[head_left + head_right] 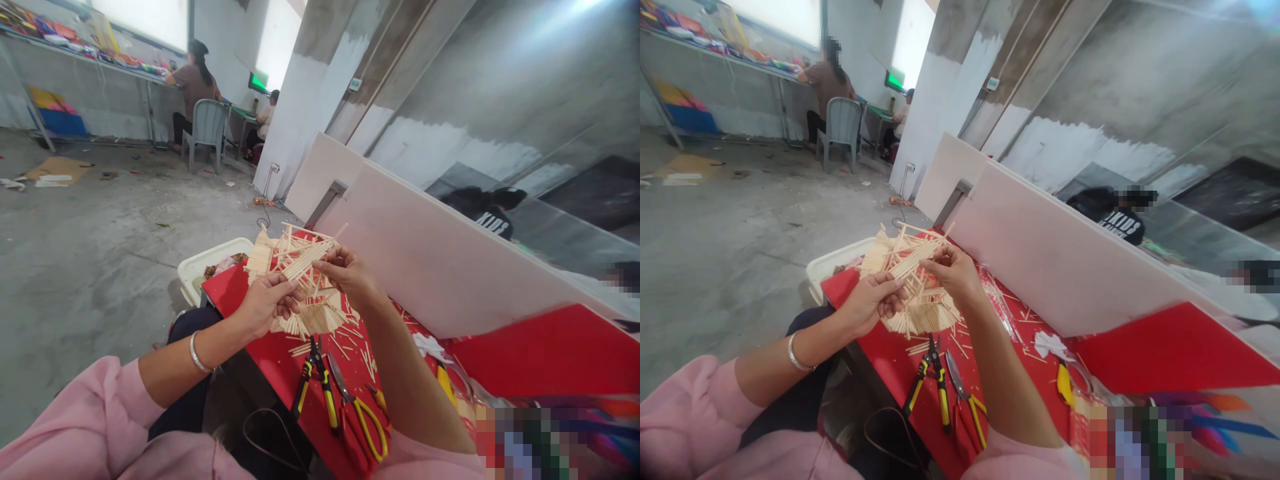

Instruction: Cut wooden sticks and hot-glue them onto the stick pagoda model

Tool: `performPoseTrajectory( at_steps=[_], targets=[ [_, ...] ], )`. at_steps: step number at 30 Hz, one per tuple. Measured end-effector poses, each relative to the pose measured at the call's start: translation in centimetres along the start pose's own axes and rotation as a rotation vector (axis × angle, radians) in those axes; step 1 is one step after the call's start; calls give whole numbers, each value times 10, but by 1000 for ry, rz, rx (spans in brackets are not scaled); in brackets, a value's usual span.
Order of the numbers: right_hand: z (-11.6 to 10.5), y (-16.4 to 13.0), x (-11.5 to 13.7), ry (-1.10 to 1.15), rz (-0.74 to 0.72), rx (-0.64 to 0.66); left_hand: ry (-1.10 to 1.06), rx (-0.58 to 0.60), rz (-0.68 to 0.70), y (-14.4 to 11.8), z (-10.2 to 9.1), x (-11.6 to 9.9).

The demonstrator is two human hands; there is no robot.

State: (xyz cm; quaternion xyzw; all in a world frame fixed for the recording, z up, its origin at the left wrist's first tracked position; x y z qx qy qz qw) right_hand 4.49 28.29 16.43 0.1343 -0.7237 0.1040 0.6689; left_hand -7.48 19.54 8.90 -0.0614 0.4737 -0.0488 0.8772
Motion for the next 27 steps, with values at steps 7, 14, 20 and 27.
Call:
performPoseTrajectory(
  at_steps=[7,14,20,27],
  targets=[
    [2,-3,1,-5,27,4,36,36,-49,-1,4,6],
    [-12,-33,18,-143,-54,-69,104,28,6,-26,-4,6],
    [-23,-153,-14,-236,-128,-198,394,178,35,-72,15,47],
    [-62,-207,-127,-381,201,-325,737,468,-90,-74,50,147]
  ],
)
Point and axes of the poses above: each hand's wrist, its own y-axis towards the middle knuckle, its own z-axis out of the palm, x = y × z, the point moved 7 cm from there along y, towards the middle knuckle, and after that the axes turned 11 degrees about y, right-handed, at the moved point
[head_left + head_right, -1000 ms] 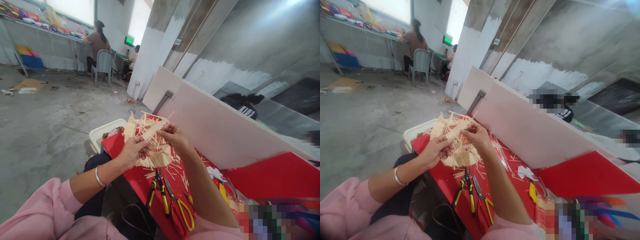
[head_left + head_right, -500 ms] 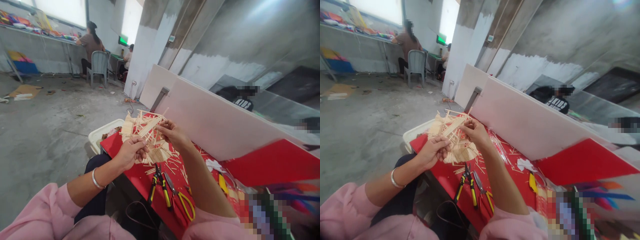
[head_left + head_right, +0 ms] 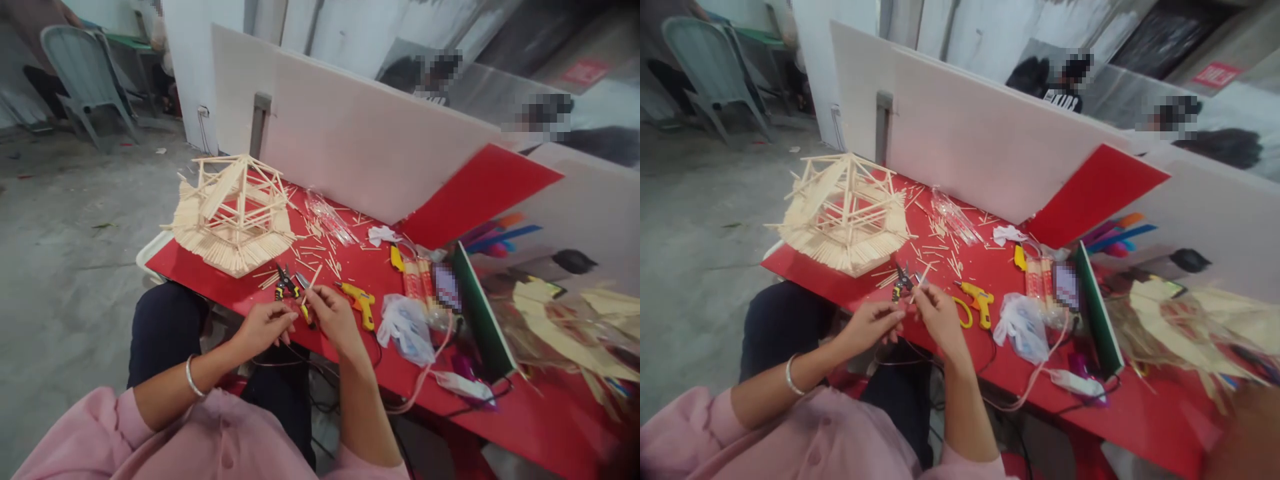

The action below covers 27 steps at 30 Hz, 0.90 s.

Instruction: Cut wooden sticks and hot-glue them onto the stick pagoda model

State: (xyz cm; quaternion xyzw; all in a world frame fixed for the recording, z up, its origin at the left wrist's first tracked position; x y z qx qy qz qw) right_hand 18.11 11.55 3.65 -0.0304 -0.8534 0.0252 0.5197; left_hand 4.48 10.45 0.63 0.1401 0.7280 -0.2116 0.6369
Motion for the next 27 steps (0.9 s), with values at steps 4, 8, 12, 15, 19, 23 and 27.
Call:
performPoseTrajectory(
  at_steps=[4,8,12,15,19,23,27],
  targets=[
    [-23,37,-31,-321,75,-6,349,-28,263,2,11,-16],
    [-21,78,-34,-495,81,5,368,-39,174,6,5,-19],
    [-5,109,-27,-606,63,-18,370,-51,70,8,-4,-12],
    [5,124,-27,-634,26,43,455,-101,120,7,-8,-13],
    [-12,138,-30,-669,-18,86,454,-167,189,10,-13,-11],
    [-61,158,-31,-750,7,-34,286,-195,40,16,-20,9],
    [-86,182,-39,-799,35,-44,210,-172,-14,20,-23,20]
  ],
)
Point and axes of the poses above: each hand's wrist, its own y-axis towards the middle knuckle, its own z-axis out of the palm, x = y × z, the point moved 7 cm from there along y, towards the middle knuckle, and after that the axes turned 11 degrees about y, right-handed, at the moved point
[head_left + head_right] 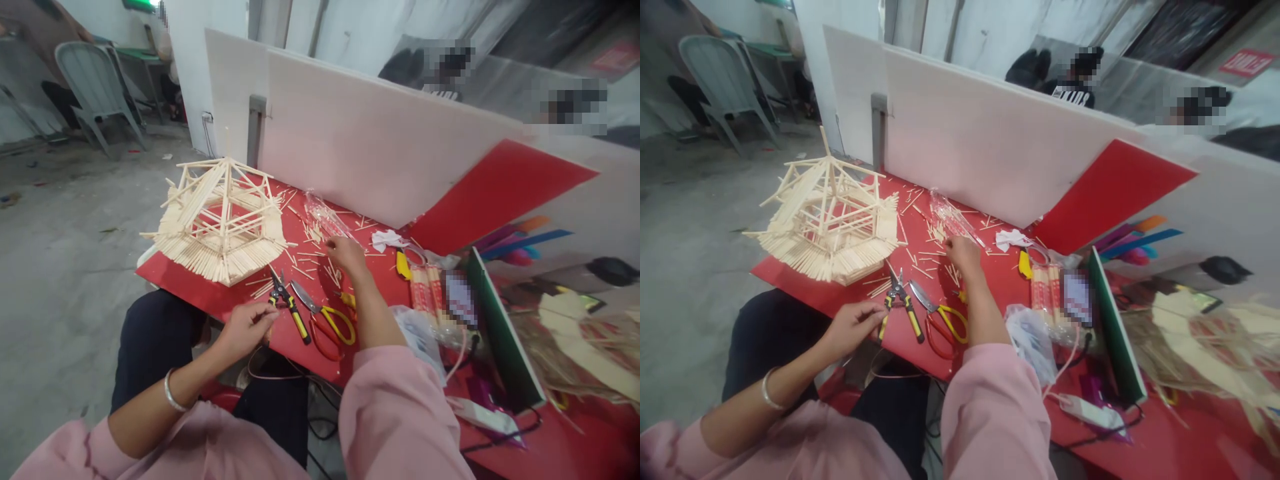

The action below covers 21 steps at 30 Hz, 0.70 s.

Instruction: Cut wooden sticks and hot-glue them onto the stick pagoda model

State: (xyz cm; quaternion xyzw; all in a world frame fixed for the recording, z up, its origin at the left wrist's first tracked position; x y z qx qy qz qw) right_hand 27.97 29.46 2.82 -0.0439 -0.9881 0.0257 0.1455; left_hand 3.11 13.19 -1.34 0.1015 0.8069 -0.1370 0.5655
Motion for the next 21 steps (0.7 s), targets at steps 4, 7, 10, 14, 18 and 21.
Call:
performPoseTrajectory(
  at_steps=[4,7,10,14,18,21],
  targets=[
    [29,19,4,0,-55,165,110,-77,111,1,-11,-6],
    [46,24,11,29,-78,236,133,-112,158,-1,-19,-11],
    [32,15,16,89,-114,175,134,-133,167,-5,-26,-15],
    [-16,-40,32,215,-216,28,59,-173,148,-11,-34,-25],
    [-53,-131,91,444,-531,9,-253,-157,114,-16,-39,-48],
    [-67,-187,147,442,-797,-36,-315,-150,192,-28,-54,-75]
  ],
)
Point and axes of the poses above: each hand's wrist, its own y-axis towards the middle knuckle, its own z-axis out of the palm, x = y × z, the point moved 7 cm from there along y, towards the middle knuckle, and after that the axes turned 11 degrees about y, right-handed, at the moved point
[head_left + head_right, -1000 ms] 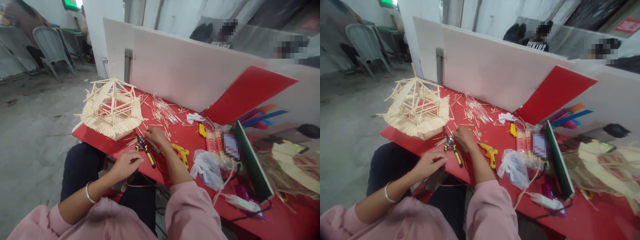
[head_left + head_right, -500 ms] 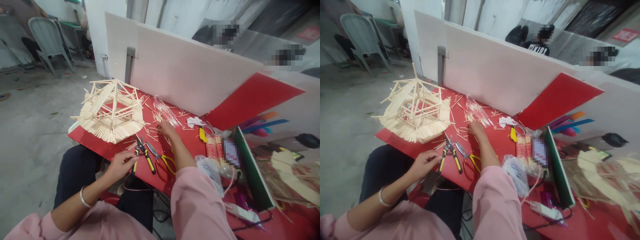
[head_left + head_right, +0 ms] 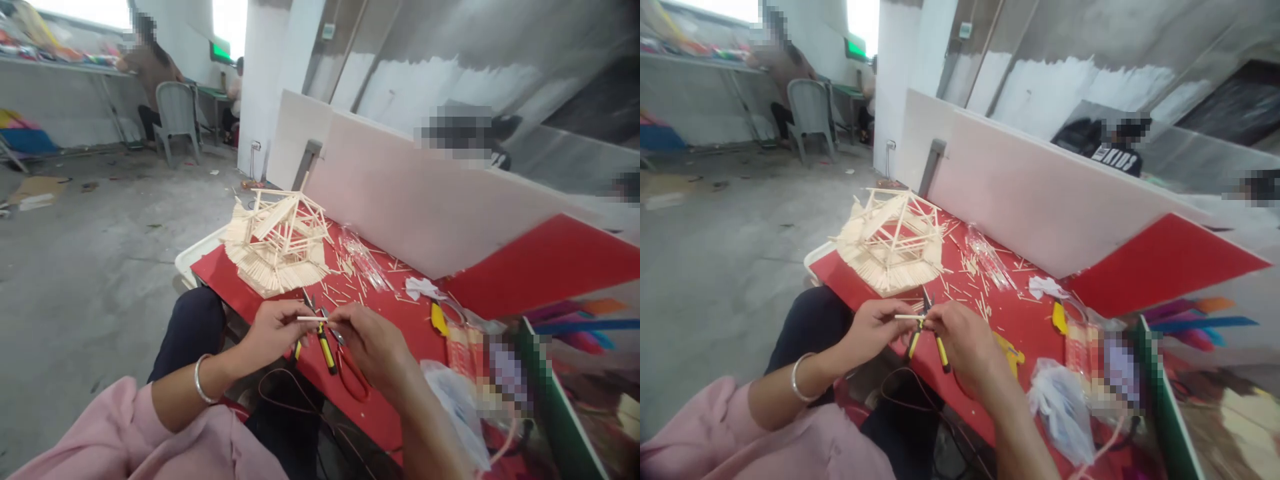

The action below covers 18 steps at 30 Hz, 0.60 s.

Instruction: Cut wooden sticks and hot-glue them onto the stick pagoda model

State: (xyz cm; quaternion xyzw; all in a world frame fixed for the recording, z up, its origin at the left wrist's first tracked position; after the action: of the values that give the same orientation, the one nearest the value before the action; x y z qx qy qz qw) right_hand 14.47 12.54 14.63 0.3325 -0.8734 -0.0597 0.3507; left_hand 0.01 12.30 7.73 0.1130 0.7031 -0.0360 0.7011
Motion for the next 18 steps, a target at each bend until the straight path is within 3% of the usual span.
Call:
performPoseTrajectory(
  at_steps=[4,9,13,18],
  targets=[
    [16,24,52,-50,-188,-15,88,-76,74,-16,-33,-28],
    [26,64,67,51,-280,8,132,-281,75,-30,-87,-31],
    [13,81,53,147,-135,-188,81,-366,46,-30,-110,-25],
    [16,87,32,283,64,-241,38,-359,33,-23,-115,-18]
  ],
)
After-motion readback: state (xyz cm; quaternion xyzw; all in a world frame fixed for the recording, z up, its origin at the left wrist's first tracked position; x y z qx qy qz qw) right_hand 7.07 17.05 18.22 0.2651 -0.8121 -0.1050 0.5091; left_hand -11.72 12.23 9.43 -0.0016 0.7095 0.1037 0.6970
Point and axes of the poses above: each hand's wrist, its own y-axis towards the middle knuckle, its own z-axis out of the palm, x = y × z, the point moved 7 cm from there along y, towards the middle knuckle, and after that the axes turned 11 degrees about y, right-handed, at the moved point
